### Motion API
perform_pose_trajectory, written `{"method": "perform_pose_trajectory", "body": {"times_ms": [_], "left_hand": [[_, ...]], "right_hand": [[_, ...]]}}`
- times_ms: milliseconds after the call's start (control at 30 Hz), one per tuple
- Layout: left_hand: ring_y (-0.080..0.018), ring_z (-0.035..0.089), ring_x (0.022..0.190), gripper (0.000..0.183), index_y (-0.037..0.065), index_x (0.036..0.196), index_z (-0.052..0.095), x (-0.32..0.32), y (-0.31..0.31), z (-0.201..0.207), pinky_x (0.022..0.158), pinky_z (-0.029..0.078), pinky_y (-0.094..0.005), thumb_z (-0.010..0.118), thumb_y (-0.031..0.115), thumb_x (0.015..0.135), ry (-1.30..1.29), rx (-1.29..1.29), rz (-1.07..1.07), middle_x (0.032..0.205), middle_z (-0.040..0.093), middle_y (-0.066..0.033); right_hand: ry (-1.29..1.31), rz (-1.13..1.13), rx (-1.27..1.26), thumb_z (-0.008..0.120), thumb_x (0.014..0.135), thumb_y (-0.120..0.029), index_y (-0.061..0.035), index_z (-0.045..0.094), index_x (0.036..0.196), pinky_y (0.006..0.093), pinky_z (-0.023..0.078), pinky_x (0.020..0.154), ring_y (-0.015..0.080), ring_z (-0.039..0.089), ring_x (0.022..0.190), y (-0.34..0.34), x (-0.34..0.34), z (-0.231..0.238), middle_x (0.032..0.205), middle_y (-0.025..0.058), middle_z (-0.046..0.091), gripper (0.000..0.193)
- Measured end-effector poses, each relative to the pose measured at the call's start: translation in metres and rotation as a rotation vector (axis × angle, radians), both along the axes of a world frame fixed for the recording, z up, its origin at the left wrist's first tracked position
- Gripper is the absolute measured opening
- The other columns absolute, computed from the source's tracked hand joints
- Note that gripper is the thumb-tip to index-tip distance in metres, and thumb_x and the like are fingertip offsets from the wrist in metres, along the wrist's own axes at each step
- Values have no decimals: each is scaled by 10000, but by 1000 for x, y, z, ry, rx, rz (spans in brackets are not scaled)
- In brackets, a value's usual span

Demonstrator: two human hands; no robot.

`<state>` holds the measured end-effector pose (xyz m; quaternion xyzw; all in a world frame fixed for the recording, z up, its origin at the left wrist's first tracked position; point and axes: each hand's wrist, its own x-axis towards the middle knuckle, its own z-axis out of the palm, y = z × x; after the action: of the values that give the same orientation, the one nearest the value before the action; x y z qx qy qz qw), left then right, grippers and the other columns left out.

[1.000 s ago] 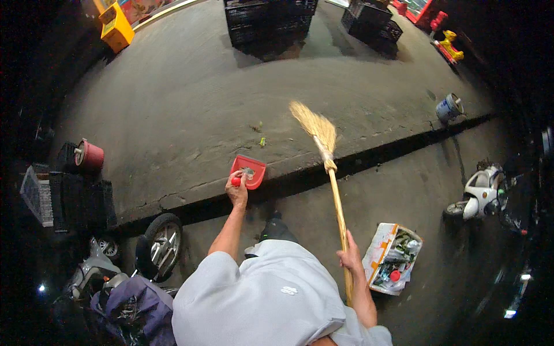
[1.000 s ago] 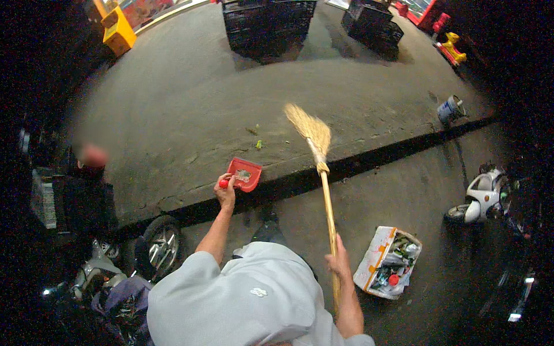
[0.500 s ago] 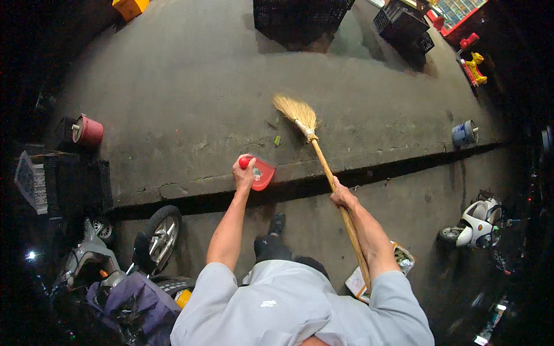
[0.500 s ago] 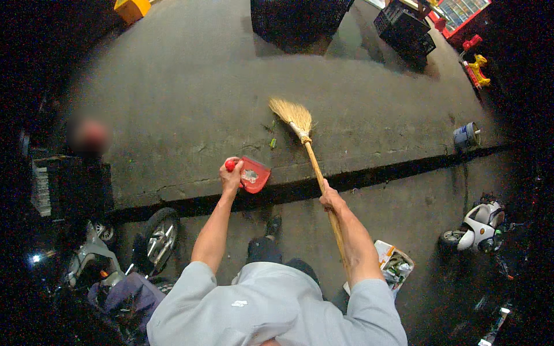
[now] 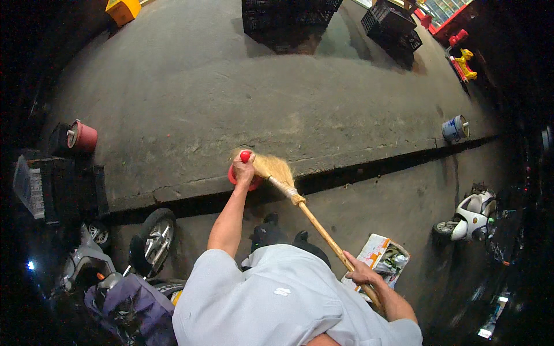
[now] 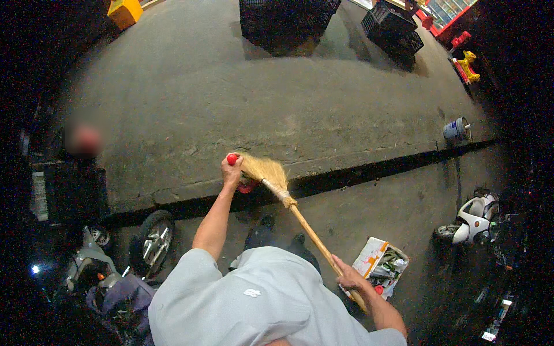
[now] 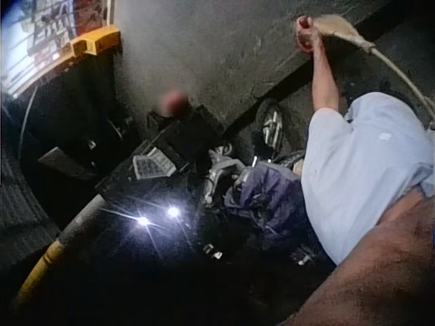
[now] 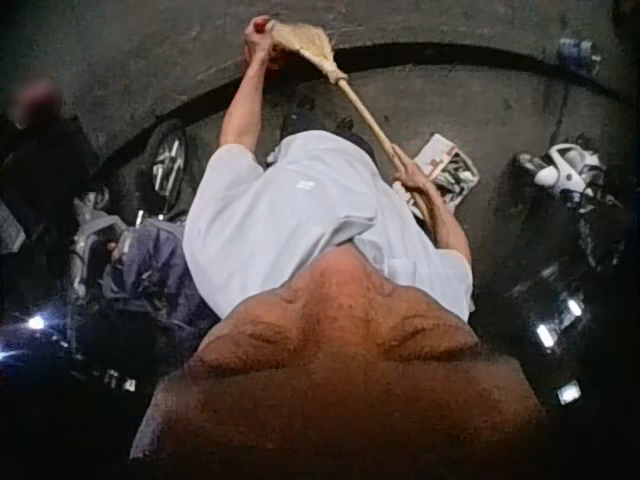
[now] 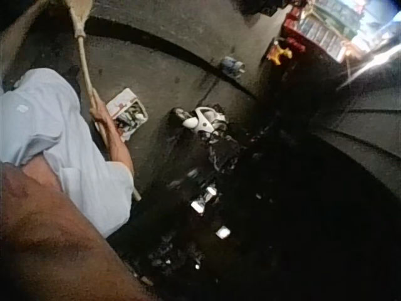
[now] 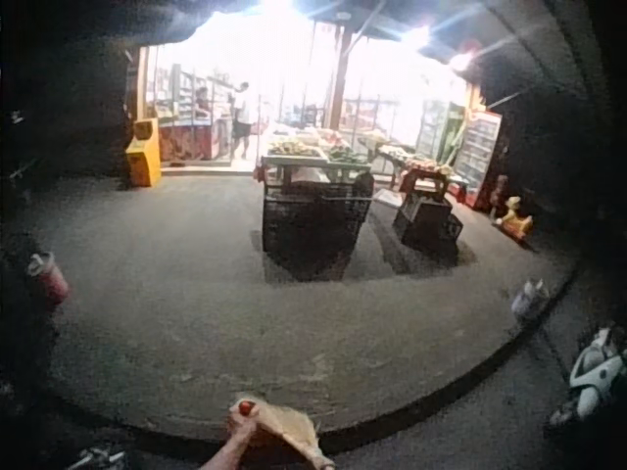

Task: The person sweeps leaves and trash from the pavement into a dustpan using a broom and then dumps the collected debris into a container.

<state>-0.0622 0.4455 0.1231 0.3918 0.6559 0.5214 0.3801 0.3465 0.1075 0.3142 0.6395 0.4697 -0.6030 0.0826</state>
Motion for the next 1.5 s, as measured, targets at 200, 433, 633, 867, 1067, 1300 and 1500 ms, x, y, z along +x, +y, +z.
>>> {"method": "perform_pose_trajectory", "body": {"times_ms": [200, 433, 633, 867, 1067, 1300, 1500], "left_hand": [[-102, 566, 677, 87, 50, 885, 668, -10, -37, 6, 646, 477, -281, 716, 85, 822, -105, -67, 0, 740, 613, 9], [-108, 594, 635, 86, 25, 891, 665, -2, -121, 31, 593, 490, -273, 710, 73, 834, 16, 36, 2, 758, 642, -13], [-136, 625, 715, 70, 29, 861, 668, 34, -169, -9, 675, 504, -300, 702, 75, 819, 129, 22, 60, 736, 648, -29], [-114, 599, 743, 81, 24, 861, 661, 60, -158, -6, 705, 500, -290, 713, 71, 821, 40, -34, 47, 789, 655, -16], [-142, 578, 670, 82, 47, 827, 660, 59, -152, -14, 658, 480, -316, 700, 100, 779, 3, -16, 82, 684, 607, -31], [-125, 592, 639, 74, 32, 835, 651, 5, -229, -11, 623, 496, -293, 701, 82, 815, 5, 72, 192, 691, 622, -24], [-143, 645, 720, 73, 38, 880, 657, -28, -305, -6, 664, 517, -294, 707, 74, 840, 71, -28, 328, 783, 671, -48]], "right_hand": [[-33, -262, 155, 631, 758, 15, -253, 188, 1577, 327, 452, 437, 168, 540, 513, -2, 28, -16, 792, 106, 587, 968], [-339, -230, 303, 571, 782, -18, -228, 188, 1575, 407, 530, 545, 277, 649, 625, 51, 109, -85, 857, 228, 659, 905], [-365, -39, 156, 594, 779, -57, -189, 121, 1577, 436, 546, 611, 311, 676, 634, 64, 136, -127, 811, 229, 678, 937], [-315, 319, 110, 546, 799, -61, -225, 19, 1579, 473, 551, 745, 427, 689, 829, -97, 135, -122, 959, 347, 654, 955], [-186, 216, 19, 676, 770, -103, -226, 120, 1589, 423, 505, 920, 395, 642, 1073, -151, 104, -18, 1155, 327, 627, 998], [-194, 90, 164, 590, 773, -56, -240, 147, 1584, 428, 558, 716, 363, 676, 783, -77, 29, -2, 1032, 266, 656, 943], [-177, 111, 382, 535, 784, -54, -215, 184, 1575, 469, 538, 791, 427, 672, 912, 34, -46, -60, 1118, 309, 646, 880]]}}
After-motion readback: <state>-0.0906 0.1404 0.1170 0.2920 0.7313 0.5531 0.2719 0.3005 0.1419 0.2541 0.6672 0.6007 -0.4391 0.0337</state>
